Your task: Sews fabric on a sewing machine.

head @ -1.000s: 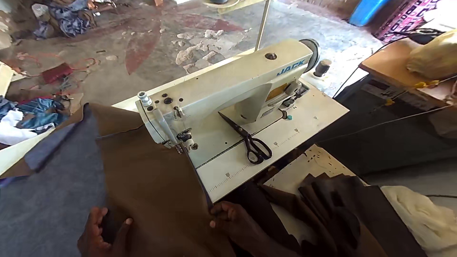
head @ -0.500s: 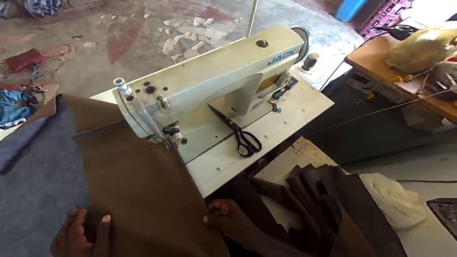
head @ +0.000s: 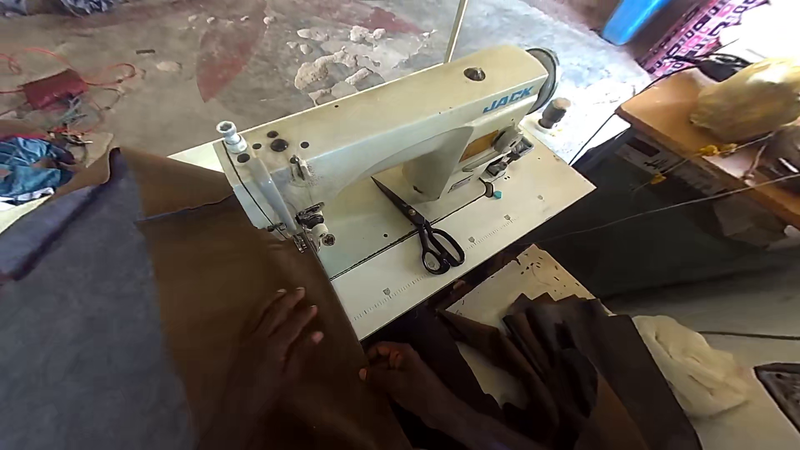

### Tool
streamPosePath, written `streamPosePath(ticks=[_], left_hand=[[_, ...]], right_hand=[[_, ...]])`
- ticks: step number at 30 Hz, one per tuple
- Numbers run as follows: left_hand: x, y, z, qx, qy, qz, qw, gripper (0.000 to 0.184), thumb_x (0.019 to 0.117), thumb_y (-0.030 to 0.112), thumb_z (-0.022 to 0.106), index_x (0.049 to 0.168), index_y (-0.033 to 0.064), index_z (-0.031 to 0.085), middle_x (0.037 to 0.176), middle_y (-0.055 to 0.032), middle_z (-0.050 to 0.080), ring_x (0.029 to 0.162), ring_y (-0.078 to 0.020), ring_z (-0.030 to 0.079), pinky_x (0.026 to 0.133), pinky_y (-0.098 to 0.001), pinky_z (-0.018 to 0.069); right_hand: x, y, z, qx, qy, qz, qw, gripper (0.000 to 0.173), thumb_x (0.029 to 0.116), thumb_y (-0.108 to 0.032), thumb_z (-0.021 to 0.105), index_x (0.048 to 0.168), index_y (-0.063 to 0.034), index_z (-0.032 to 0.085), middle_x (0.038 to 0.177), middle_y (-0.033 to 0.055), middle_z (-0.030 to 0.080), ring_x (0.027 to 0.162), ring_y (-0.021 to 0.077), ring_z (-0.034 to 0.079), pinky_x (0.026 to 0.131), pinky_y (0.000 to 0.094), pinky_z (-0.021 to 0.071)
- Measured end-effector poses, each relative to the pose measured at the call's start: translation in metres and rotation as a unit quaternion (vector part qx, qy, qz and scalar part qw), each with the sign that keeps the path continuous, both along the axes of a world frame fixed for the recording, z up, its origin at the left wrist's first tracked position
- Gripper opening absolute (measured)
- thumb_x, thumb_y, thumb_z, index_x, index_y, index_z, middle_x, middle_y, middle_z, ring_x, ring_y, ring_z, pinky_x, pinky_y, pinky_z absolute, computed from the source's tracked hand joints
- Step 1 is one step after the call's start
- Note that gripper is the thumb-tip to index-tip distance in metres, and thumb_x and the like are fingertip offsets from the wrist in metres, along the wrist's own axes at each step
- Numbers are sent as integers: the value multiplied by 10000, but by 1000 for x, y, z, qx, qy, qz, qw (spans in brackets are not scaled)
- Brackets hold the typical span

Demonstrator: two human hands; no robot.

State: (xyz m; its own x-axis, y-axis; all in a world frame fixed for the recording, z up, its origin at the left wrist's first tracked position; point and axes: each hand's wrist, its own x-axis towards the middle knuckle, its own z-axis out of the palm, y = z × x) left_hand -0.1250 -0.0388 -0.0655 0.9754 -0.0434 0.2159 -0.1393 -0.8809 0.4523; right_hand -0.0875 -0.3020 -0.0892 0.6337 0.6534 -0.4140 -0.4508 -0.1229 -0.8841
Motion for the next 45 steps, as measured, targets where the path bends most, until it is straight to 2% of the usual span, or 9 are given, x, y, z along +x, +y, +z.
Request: streamPosePath(ticks=[3,5,7,10,14,19,32,39,45], left_hand=[[6,-8,-17,-8,0,-15,1000,451,1012,540,523,1229,215,749,1430,-35,615,1389,-294,507,1089,-584,435],[6,-8,-23,-3,-1,-15,1000,436,1011,544,517,1217,236,749,1430,-14,612,1380,-265,513,1089,-554,441],[5,-8,-21,1,3,-9,1000,427,1011,551,508,1205,254,747,1431,8,611,1380,-247,513,1083,-546,442],[13,-8,-13,2,6,-10,1000,436,1018,554,502,1165,233,758,1372,1,643,1314,-256,556,1047,-535,464],[37,5,-19,16,-33,-27,999,482,984,622,513,1193,262,755,1401,5,627,1386,-285,493,1101,-569,404],[43,16,-32,15,-65,-38,997,484,950,688,518,1176,321,738,1408,23,622,1451,-312,422,1192,-659,226],[55,31,-30,9,-64,-42,997,504,933,670,573,1153,259,764,1402,-59,620,1433,-343,440,1187,-659,256],[77,49,-28,-1,-64,-34,997,568,896,657,634,1164,171,756,1356,-73,637,1392,-314,483,1192,-596,300],[88,58,-26,-10,-44,-15,999,604,898,638,630,1216,136,735,1255,-103,678,1181,-268,628,982,-513,498]], right_hand=[[1,0,-6,-18,-30,9,999,201,985,-178,667,1089,-8,648,835,61,706,692,131,667,639,306,568],[-1,-2,-9,-68,-176,4,982,245,1005,-249,650,1090,-20,665,833,56,699,687,131,661,645,325,574],[-1,-4,-13,-126,-417,-45,899,238,1010,-279,642,1109,-71,702,901,31,718,765,109,691,687,313,608],[20,-2,-9,-134,-642,-23,754,224,1019,-161,578,1187,-208,719,1243,33,689,1191,215,632,995,408,545],[46,2,-28,-63,-708,73,699,240,1030,-134,579,1202,-228,716,1378,12,645,1363,239,533,1120,437,457],[65,7,-20,36,-700,119,703,173,1005,-76,607,1089,-104,756,1232,57,725,1304,255,595,1124,429,469],[94,28,0,51,-655,174,733,167,1015,-73,578,1021,-51,744,1101,107,739,1165,267,676,1066,413,525],[113,44,4,21,-648,179,740,187,1003,-63,569,1035,-55,753,1111,92,737,1156,231,673,1029,368,536],[125,58,1,18,-658,159,736,174,965,-36,613,1021,-62,775,1094,85,746,1124,207,686,1009,348,546]])
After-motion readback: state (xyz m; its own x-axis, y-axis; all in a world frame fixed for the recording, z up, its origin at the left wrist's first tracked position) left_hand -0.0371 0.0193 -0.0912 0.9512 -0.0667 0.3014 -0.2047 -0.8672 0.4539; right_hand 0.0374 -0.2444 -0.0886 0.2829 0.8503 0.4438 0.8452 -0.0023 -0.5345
